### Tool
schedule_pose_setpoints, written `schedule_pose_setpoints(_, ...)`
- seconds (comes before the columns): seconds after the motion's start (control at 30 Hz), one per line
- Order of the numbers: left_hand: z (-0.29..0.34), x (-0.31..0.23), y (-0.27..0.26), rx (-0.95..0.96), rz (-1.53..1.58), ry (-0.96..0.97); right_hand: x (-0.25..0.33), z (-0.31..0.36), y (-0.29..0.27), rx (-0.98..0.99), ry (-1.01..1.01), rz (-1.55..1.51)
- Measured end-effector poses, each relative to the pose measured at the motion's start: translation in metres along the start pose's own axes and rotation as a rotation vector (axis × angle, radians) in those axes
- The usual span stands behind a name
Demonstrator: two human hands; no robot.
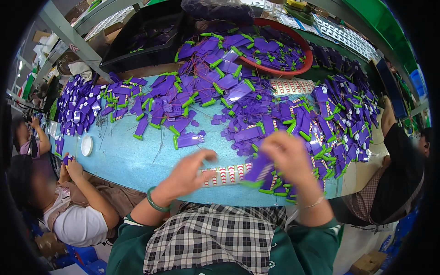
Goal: The person sits at a table and assembles small purple plastic components by hand. They pick up a purple piece, insert a green plastic pin, and place the finished unit on the table. The process is repeated continuously with a large pile of parts available.
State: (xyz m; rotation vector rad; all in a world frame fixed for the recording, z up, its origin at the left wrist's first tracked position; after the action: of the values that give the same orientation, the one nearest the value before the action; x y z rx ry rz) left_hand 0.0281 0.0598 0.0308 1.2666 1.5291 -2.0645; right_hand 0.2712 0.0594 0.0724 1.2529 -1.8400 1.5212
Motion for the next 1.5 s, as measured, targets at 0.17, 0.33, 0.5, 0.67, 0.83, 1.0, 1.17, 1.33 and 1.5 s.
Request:
schedule_pose_setpoints(0.17, -0.021, 0.040, -0.026, -0.284, -0.763, -0.031, -0.036, -0.019, -0.120, -0.008, 0.117, 0.545)
schedule_pose_setpoints(0.33, -0.023, 0.059, -0.018, -0.406, -0.845, -0.040, 0.003, -0.012, -0.036, -0.045, -0.295, 0.845)
schedule_pose_setpoints(0.5, -0.009, 0.030, -0.050, -0.563, -0.354, 0.047, 0.033, 0.018, 0.105, 0.226, -0.397, 0.338)
schedule_pose_setpoints(0.67, 0.032, 0.011, -0.056, -0.430, 0.805, -0.012, 0.024, 0.013, 0.159, 0.300, -0.390, 0.430)
schedule_pose_setpoints(0.83, 0.044, 0.049, -0.003, -0.195, 0.975, -0.258, 0.011, 0.014, 0.163, 0.240, -0.371, 0.342)
schedule_pose_setpoints(1.0, 0.043, 0.071, 0.032, -0.055, 1.001, -0.415, 0.005, 0.013, 0.161, 0.183, -0.398, 0.209)
schedule_pose_setpoints(1.17, 0.037, 0.061, 0.024, -0.034, 0.633, -0.372, 0.004, 0.006, 0.141, 0.212, -0.152, -0.223)
schedule_pose_setpoints(1.33, 0.037, 0.055, 0.019, 0.031, 0.863, -0.462, 0.032, -0.002, 0.119, -0.029, -0.073, -0.270)
schedule_pose_setpoints(1.5, 0.032, 0.043, 0.022, 0.065, 1.078, -0.356, 0.021, 0.013, 0.135, 0.053, -0.025, -0.445)
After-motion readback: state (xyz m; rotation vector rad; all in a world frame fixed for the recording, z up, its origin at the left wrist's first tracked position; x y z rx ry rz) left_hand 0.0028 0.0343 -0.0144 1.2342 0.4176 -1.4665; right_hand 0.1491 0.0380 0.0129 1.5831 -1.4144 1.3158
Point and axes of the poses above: each hand's wrist, its own z-axis away from the middle knuckle, its own y-axis out of the palm, x = y × z, the point moved 5 cm from there along -z, towards the middle knuckle, and after that the axes turned 12 degrees about -y, right-handed, at the moved point
